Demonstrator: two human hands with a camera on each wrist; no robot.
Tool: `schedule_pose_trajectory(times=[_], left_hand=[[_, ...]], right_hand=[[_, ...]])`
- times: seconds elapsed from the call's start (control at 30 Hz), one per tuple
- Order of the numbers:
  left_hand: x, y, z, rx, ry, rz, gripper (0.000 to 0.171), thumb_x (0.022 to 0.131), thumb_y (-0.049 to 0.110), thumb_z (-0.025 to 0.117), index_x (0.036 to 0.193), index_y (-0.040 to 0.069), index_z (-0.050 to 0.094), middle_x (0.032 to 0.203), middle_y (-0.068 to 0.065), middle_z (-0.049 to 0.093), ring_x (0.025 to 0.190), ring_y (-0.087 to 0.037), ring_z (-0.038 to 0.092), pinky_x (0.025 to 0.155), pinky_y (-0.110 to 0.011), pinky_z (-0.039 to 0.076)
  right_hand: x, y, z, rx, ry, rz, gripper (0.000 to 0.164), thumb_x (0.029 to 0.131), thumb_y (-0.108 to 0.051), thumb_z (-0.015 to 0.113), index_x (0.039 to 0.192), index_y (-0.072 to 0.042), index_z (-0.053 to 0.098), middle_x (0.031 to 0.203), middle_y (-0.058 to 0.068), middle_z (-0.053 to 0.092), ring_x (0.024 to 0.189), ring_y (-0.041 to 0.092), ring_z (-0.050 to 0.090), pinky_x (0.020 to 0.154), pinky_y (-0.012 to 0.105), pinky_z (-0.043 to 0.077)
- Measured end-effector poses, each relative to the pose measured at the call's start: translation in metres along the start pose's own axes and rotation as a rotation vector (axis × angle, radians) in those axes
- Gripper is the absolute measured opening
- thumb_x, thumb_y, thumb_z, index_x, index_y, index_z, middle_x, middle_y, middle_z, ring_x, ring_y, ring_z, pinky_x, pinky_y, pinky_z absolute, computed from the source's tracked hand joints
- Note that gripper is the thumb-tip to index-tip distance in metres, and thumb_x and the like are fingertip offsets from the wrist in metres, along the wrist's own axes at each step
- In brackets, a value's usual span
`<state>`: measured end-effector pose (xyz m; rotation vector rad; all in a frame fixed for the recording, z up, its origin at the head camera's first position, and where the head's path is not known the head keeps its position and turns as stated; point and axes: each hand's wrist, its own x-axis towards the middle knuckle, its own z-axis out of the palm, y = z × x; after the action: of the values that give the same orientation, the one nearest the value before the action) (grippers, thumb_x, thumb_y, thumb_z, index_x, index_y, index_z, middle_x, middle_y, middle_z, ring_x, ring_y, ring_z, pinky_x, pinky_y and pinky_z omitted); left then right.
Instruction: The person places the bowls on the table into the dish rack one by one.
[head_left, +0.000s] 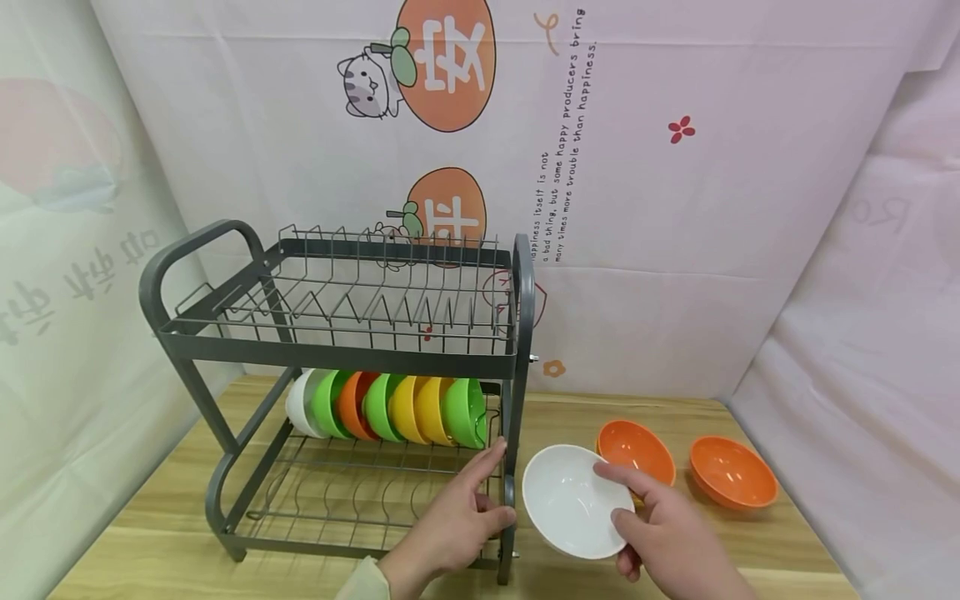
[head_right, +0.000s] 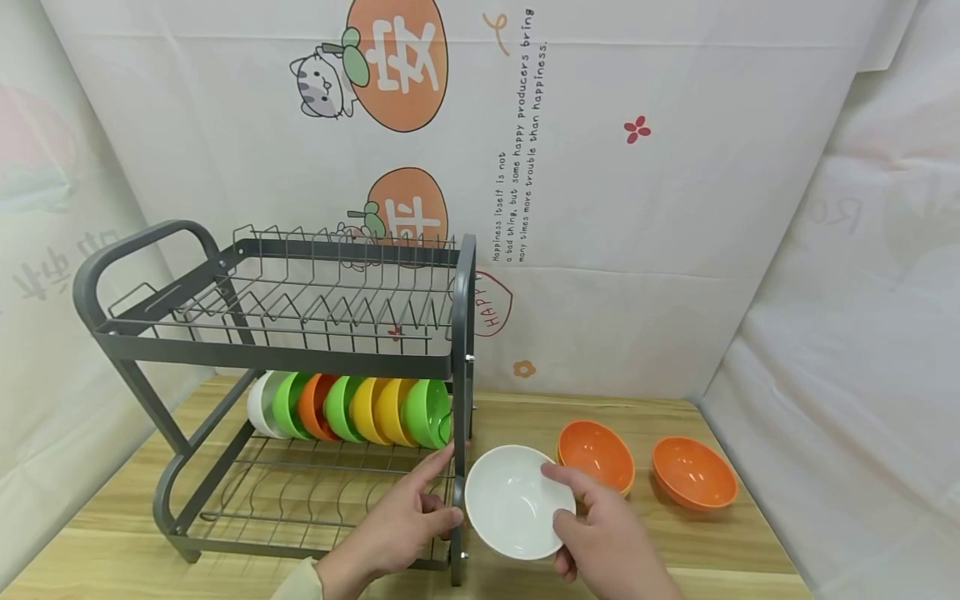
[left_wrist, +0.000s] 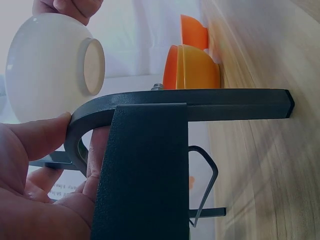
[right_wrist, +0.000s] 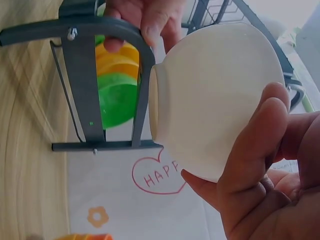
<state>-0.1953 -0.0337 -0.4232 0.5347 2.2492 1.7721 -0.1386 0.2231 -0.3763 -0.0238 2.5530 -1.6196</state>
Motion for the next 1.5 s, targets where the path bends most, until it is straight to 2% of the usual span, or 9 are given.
schedule_pose_trajectory(times=[0.33,0.5,0.67,0.83,1.03,1.13,1.3,1.4,1.5], left_hand=[[-0.004,0.001,0.003,0.032,0.021,0.021,0.079,0.091,0.004,0.070,0.156,0.032,0.035,0.162,-0.004,0.025,0.075,-0.017,0.058,0.055,-0.026,0.050],[-0.014,0.005,-0.001,0.080,0.076,0.022,0.065,0.101,0.026,0.060,0.157,0.039,0.029,0.158,-0.012,0.028,0.099,-0.021,0.060,0.075,-0.038,0.056],[-0.031,0.018,-0.014,-0.074,0.111,0.039,0.063,0.104,0.040,0.051,0.159,0.029,0.023,0.155,-0.022,0.026,0.114,-0.033,0.056,0.088,-0.049,0.053],[-0.047,0.031,-0.026,-0.353,-0.052,0.058,0.057,0.104,0.028,0.056,0.156,0.015,0.034,0.151,-0.025,0.028,0.113,-0.034,0.059,0.090,-0.049,0.053],[-0.058,0.035,-0.032,-0.625,-0.309,-0.034,0.061,0.101,0.019,0.061,0.155,0.007,0.036,0.151,-0.017,0.031,0.108,-0.034,0.063,0.092,-0.054,0.049],[-0.059,0.030,-0.033,-0.698,-0.366,-0.057,0.064,0.099,0.016,0.065,0.154,0.005,0.035,0.154,-0.016,0.025,0.110,-0.034,0.062,0.093,-0.054,0.048],[-0.060,0.023,-0.033,-0.737,-0.353,-0.073,0.071,0.094,0.010,0.070,0.155,0.006,0.033,0.150,-0.016,0.029,0.109,-0.035,0.063,0.093,-0.052,0.049],[-0.060,0.020,-0.034,-0.751,-0.351,-0.080,0.071,0.094,0.009,0.069,0.155,0.007,0.031,0.146,-0.017,0.036,0.109,-0.034,0.063,0.093,-0.052,0.050],[-0.061,0.019,-0.037,-0.762,-0.360,-0.076,0.070,0.096,0.009,0.066,0.155,0.008,0.031,0.142,-0.019,0.041,0.108,-0.034,0.063,0.094,-0.052,0.049]], right_hand=[[-0.002,-0.004,0.011,0.073,-0.079,-0.016,0.057,0.093,-0.002,0.055,0.149,-0.004,0.043,0.079,0.012,0.061,0.053,0.028,0.058,0.050,0.031,0.052],[-0.005,-0.007,0.012,0.062,-0.078,-0.015,0.057,0.092,-0.001,0.055,0.147,-0.005,0.046,0.111,0.014,0.064,0.054,0.030,0.059,0.051,0.034,0.054],[-0.006,-0.008,0.014,0.071,-0.129,-0.040,0.057,0.094,-0.003,0.055,0.150,-0.005,0.042,0.079,0.012,0.064,0.054,0.027,0.060,0.052,0.033,0.054],[-0.007,-0.011,0.018,0.095,-0.169,-0.040,0.056,0.096,-0.006,0.056,0.150,-0.004,0.042,0.059,0.012,0.058,0.053,0.026,0.060,0.047,0.031,0.051],[-0.008,-0.012,0.025,0.149,-0.221,-0.020,0.054,0.097,-0.013,0.060,0.148,-0.005,0.044,0.060,0.014,0.060,0.051,0.025,0.059,0.045,0.026,0.047],[-0.008,-0.013,0.030,0.196,-0.230,-0.013,0.054,0.098,-0.014,0.060,0.148,-0.005,0.044,0.060,0.015,0.061,0.052,0.025,0.060,0.046,0.026,0.048],[-0.007,-0.013,0.037,0.239,-0.240,-0.028,0.055,0.097,-0.012,0.059,0.149,-0.003,0.042,0.062,0.018,0.061,0.051,0.024,0.060,0.045,0.025,0.048],[-0.006,-0.012,0.042,0.274,-0.240,-0.035,0.056,0.097,-0.011,0.061,0.149,-0.004,0.042,0.101,0.022,0.065,0.055,0.028,0.062,0.048,0.027,0.051],[-0.005,-0.012,0.047,0.302,-0.253,-0.032,0.057,0.095,-0.011,0.064,0.148,-0.006,0.043,0.138,0.021,0.045,0.060,0.033,0.064,0.053,0.031,0.055]])
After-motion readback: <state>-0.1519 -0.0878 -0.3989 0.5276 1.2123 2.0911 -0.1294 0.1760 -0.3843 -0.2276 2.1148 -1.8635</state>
